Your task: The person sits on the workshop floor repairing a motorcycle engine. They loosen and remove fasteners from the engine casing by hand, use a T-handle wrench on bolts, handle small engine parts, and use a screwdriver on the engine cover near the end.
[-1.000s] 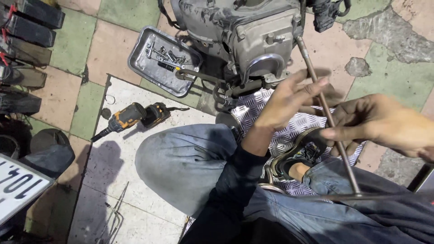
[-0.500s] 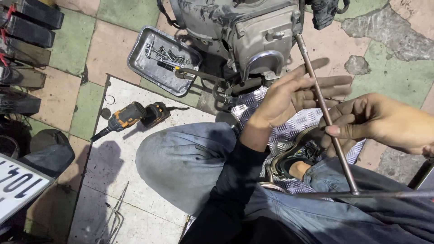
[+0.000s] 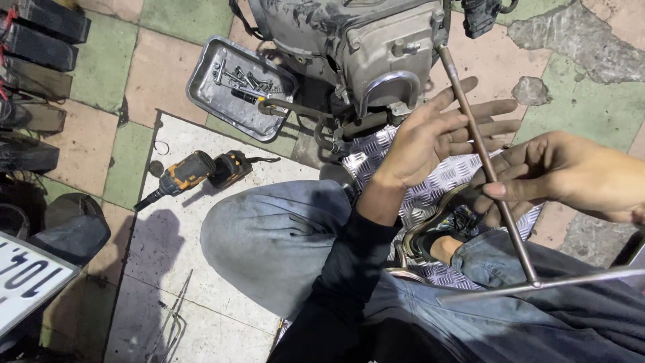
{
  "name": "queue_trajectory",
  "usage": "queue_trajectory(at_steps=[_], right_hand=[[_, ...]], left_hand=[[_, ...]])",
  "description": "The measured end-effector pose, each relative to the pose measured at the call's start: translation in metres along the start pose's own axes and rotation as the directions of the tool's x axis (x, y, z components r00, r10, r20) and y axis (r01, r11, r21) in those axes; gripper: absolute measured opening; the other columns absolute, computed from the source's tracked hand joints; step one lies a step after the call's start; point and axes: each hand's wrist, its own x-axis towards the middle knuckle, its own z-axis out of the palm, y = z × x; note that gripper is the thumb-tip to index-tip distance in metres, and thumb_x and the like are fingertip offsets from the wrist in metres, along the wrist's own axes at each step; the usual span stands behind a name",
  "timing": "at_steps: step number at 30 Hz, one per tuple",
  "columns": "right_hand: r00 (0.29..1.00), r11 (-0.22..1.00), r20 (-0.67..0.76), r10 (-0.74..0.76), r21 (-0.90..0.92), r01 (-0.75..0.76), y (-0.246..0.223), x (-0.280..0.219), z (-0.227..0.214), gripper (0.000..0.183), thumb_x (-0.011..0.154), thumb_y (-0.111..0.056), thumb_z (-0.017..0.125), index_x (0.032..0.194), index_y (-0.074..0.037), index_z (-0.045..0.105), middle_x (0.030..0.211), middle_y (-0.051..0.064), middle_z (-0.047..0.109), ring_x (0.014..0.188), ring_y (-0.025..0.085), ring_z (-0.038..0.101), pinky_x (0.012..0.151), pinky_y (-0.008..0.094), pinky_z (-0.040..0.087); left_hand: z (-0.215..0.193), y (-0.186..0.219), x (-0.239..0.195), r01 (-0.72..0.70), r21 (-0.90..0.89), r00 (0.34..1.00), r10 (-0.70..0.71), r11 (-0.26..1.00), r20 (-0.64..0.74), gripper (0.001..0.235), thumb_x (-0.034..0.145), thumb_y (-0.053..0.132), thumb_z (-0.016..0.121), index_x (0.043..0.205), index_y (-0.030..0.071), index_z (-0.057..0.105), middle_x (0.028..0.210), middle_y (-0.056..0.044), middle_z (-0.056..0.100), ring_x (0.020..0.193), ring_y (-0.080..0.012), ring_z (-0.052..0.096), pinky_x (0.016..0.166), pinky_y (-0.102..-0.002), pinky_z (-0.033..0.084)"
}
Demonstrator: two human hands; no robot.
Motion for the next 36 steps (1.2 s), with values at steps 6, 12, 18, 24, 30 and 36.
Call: queue_trajectory(at_steps=[6, 12, 18, 24, 30, 36], right_hand=[[0.985, 0.965, 0.013, -0.171, -0.198, 0.170, 0.015, 0.018, -0.006, 0.027, 0.087, -0.019, 0.081, 0.091, 0.007, 0.073, 0.075, 0.019, 0.076, 0.066, 0.028, 0.073, 0.074, 0.043, 0.059], [0.982, 0.974, 0.080, -0.170, -0.137, 0.180, 0.023, 0.027, -0.012, 0.029, 0.093, -0.022, 0.075, 0.090, 0.007, 0.068, 0.076, 0.018, 0.072, 0.064, 0.026, 0.070, 0.070, 0.043, 0.062], [0.970, 0.965, 0.064, -0.236, -0.101, 0.241, 0.020, 0.020, -0.010, 0.029, 0.096, -0.022, 0.067, 0.099, 0.006, 0.070, 0.078, 0.018, 0.073, 0.067, 0.024, 0.070, 0.070, 0.040, 0.059], [0.941, 0.947, 0.102, -0.321, 0.031, 0.320, 0.054, 0.036, -0.007, 0.026, 0.097, -0.019, 0.066, 0.103, 0.006, 0.067, 0.075, 0.020, 0.077, 0.062, 0.025, 0.074, 0.064, 0.039, 0.060], [0.938, 0.943, 0.170, -0.301, -0.095, 0.320, 0.113, 0.021, 0.023, 0.020, 0.092, -0.019, 0.071, 0.104, -0.003, 0.069, 0.075, 0.011, 0.071, 0.063, 0.021, 0.071, 0.063, 0.037, 0.063], [0.952, 0.924, 0.208, -0.225, -0.264, 0.277, 0.162, 0.062, 0.057, 0.031, 0.090, -0.031, 0.072, 0.111, -0.008, 0.074, 0.077, 0.005, 0.076, 0.064, 0.017, 0.073, 0.065, 0.034, 0.058]], left_hand=[[0.019, -0.023, 0.010, -0.009, 0.646, 0.916, 0.265, 0.763, -0.300, 0.085, 0.095, 0.023, 0.070, 0.157, -0.013, 0.024, 0.112, -0.033, 0.070, 0.097, -0.0383, 0.075, 0.080, -0.039, 0.063], [0.032, -0.029, 0.026, 0.106, 0.948, 0.775, 0.573, 0.301, -0.268, 0.096, 0.089, 0.025, 0.071, 0.162, -0.009, 0.019, 0.109, -0.021, 0.072, 0.094, -0.0331, 0.075, 0.084, -0.041, 0.060], [0.034, -0.019, 0.032, 0.170, 0.939, 0.793, 0.524, 0.298, -0.309, 0.090, 0.089, 0.017, 0.060, 0.163, -0.006, 0.014, 0.104, -0.020, 0.072, 0.087, -0.0352, 0.076, 0.083, -0.041, 0.063], [0.040, -0.023, 0.023, 0.109, 0.968, 0.780, 0.583, 0.226, -0.224, 0.077, 0.089, 0.012, 0.062, 0.155, -0.006, 0.026, 0.106, -0.023, 0.072, 0.094, -0.0362, 0.075, 0.088, -0.043, 0.061], [0.022, -0.061, -0.012, -0.009, 0.882, 0.707, 0.627, 0.472, -0.328, 0.039, 0.100, 0.008, 0.070, 0.130, -0.006, 0.050, 0.117, -0.019, 0.068, 0.104, -0.0245, 0.072, 0.087, -0.033, 0.063], [-0.043, -0.087, -0.070, 0.007, 0.672, 0.564, 0.552, 0.741, -0.614, 0.029, 0.094, 0.008, 0.076, 0.113, -0.006, 0.059, 0.093, -0.013, 0.074, 0.082, -0.0157, 0.069, 0.072, -0.027, 0.054]])
